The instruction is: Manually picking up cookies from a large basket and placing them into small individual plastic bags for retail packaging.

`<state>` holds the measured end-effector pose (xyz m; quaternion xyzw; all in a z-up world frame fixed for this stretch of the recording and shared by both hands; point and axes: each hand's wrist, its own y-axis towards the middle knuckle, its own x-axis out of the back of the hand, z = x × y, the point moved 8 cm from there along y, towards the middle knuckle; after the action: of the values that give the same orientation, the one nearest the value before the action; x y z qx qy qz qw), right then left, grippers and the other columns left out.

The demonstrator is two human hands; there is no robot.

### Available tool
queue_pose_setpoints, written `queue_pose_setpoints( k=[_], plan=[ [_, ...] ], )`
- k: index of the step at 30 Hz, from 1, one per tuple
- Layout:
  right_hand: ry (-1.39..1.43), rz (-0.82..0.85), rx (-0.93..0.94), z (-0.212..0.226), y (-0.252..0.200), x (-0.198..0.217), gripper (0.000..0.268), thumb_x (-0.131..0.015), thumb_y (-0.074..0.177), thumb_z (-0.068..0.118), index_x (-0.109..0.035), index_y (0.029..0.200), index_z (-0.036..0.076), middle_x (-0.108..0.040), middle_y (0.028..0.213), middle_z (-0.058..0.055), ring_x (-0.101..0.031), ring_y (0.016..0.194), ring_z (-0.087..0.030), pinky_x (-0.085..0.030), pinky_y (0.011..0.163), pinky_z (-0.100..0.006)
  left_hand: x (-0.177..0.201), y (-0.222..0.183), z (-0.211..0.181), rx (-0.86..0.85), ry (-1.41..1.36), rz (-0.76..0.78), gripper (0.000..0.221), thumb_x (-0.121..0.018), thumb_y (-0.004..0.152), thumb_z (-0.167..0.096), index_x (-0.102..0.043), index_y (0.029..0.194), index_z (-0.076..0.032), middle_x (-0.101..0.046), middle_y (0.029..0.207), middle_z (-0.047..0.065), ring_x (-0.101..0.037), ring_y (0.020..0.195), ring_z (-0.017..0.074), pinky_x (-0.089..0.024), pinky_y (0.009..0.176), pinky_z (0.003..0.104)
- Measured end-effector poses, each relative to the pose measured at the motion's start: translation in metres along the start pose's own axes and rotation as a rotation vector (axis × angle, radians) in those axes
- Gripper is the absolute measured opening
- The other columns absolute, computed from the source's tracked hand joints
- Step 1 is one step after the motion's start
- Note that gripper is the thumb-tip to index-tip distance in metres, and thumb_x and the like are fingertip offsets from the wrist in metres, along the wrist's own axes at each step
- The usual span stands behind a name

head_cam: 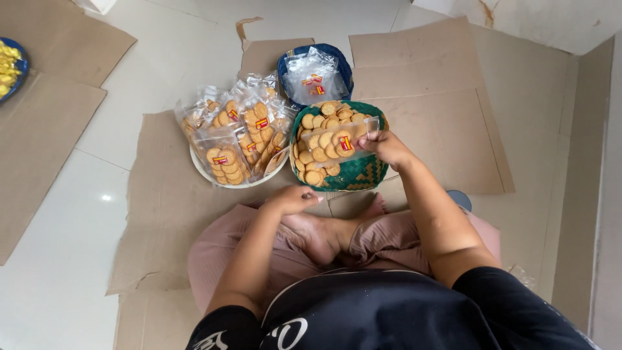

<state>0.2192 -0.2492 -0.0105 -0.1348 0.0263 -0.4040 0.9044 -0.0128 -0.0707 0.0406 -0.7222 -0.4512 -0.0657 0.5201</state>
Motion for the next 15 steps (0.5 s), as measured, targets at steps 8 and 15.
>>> queue_pose_setpoints(
  k=[8,15],
  plan=[
    [-1.194,0.183,0.03,0.079,-0.039,-0.036,0.034,-0.065,0.095,0.046,-0.079,0.096,0.015,-0.078,0.1,-0.016,-0.069,0.116,-0.039,-0.014,0.123,-0.067,0.016,0.061,0.013,-0.545,-0.687,-0.658,0.072,-0.087,0.072,-0.024,-0.063,0.14,-0.021,-0.062,0.134,0.015,-0.055,0.128,0.0329,-0.044,0.109,0.043],
    [-1.114,0.435,0.202,0.156,-0.088,-0.091,0.031,-0.064,0.096,0.037,-0.071,0.096,0.007,-0.075,0.11,-0.021,-0.065,0.119,-0.045,-0.009,0.122,-0.073,-0.027,0.08,-0.013,-0.593,-1.017,-0.33,0.053,-0.093,0.074,-0.022,-0.073,0.119,-0.005,-0.074,0.108,0.014,-0.064,0.103,0.0208,-0.054,0.092,0.037]
  ],
)
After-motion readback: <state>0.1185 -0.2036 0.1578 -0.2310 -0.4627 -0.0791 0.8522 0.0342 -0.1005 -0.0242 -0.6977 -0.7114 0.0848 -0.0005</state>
